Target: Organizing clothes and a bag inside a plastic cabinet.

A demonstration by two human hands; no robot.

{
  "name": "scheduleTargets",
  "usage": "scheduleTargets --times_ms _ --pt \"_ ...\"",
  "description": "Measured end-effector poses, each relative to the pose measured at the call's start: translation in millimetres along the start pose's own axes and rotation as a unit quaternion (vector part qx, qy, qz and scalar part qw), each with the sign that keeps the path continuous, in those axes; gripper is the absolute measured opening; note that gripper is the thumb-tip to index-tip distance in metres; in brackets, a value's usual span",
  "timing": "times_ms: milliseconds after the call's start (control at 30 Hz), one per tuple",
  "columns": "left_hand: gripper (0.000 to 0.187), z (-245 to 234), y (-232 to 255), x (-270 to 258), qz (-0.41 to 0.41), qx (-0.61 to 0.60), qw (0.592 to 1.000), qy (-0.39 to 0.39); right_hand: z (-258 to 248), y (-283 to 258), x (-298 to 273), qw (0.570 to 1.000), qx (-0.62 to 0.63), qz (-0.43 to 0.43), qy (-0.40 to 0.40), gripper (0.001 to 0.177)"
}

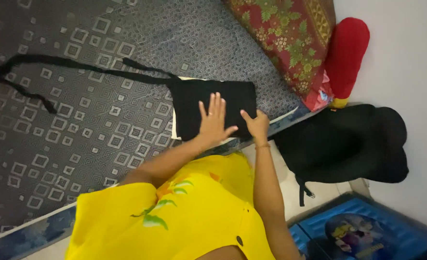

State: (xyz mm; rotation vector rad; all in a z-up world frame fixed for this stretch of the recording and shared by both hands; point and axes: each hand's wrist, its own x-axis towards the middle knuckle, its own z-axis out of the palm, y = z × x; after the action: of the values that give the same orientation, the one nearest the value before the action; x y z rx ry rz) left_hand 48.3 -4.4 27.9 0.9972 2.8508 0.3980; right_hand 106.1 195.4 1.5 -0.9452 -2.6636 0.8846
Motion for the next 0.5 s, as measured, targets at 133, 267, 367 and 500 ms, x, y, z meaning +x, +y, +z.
scheduleTargets --times_ms 133,267,367,500 --pt "0.109 14 20 6 0.023 -0.147 0.989 0.019 -21 1 7 0.989 0.118 -0.020 -0.083 0.047" --pt "0.099 66 18 18 0.028 -0.337 0.938 0.078 -42 -46 -2 0.987 0.092 -0.134 0.005 0.031" --pt "0.095 137 -16 46 -0.065 -0.572 0.818 -0.011 -47 -94 -18 0.970 0.032 -0.237 0.053 0.028" --pt "0.103 16 -90 15 -0.155 -0.864 0.457 -0.145 -19 -161 -66 0.979 0.019 -0.201 0.004 0.032"
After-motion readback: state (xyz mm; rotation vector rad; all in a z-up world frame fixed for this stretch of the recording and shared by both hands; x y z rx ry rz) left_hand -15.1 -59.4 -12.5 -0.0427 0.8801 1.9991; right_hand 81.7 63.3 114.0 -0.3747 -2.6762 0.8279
